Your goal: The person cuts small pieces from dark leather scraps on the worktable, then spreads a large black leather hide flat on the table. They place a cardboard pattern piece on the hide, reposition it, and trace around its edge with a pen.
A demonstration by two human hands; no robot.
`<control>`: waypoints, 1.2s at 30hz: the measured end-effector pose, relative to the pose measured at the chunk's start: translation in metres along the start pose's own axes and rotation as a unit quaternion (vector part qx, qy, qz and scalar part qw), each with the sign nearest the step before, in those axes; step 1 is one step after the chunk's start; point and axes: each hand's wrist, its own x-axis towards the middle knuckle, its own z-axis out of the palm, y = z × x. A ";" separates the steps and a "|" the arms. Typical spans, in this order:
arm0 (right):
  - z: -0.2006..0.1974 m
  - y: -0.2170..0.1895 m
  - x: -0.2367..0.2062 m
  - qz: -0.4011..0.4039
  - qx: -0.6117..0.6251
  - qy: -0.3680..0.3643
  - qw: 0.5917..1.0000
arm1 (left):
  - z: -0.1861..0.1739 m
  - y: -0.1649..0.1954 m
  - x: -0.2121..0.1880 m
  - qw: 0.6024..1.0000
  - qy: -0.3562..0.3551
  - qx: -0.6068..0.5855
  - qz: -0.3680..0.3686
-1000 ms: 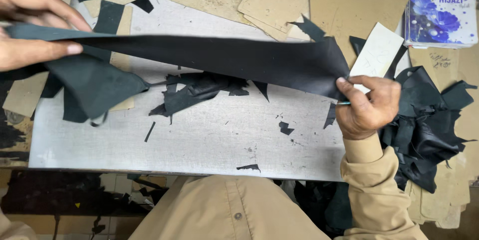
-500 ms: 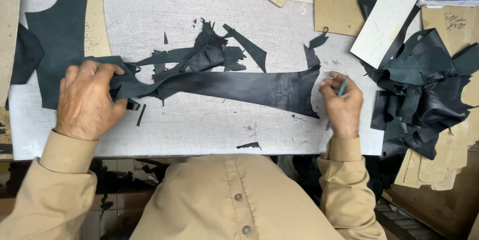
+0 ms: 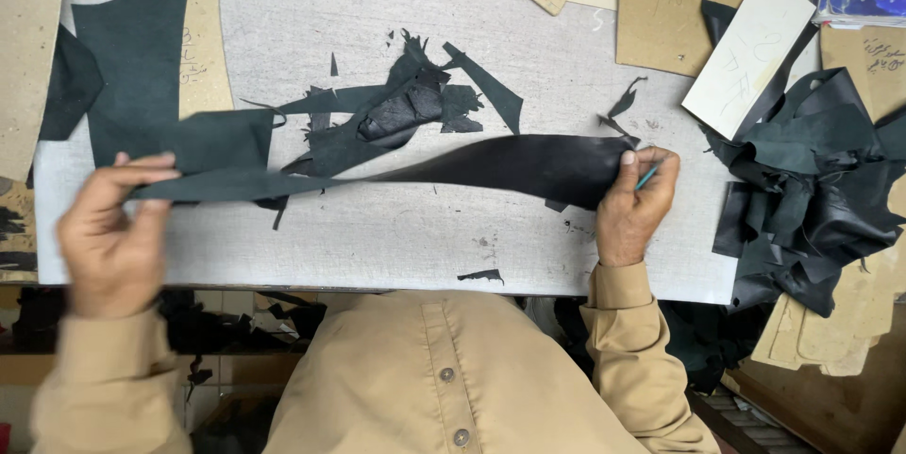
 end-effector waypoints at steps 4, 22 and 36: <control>-0.023 0.005 -0.005 -0.010 0.091 0.008 0.996 | -0.069 0.015 0.022 0.987 -0.096 -0.034 -0.122; -0.203 0.032 0.007 -0.152 -0.479 0.093 0.860 | 0.205 0.136 0.140 0.971 -0.199 -0.010 0.135; 0.056 -0.016 0.079 -0.099 -0.177 -0.209 0.957 | 0.134 0.078 0.058 0.946 -0.298 0.082 -0.097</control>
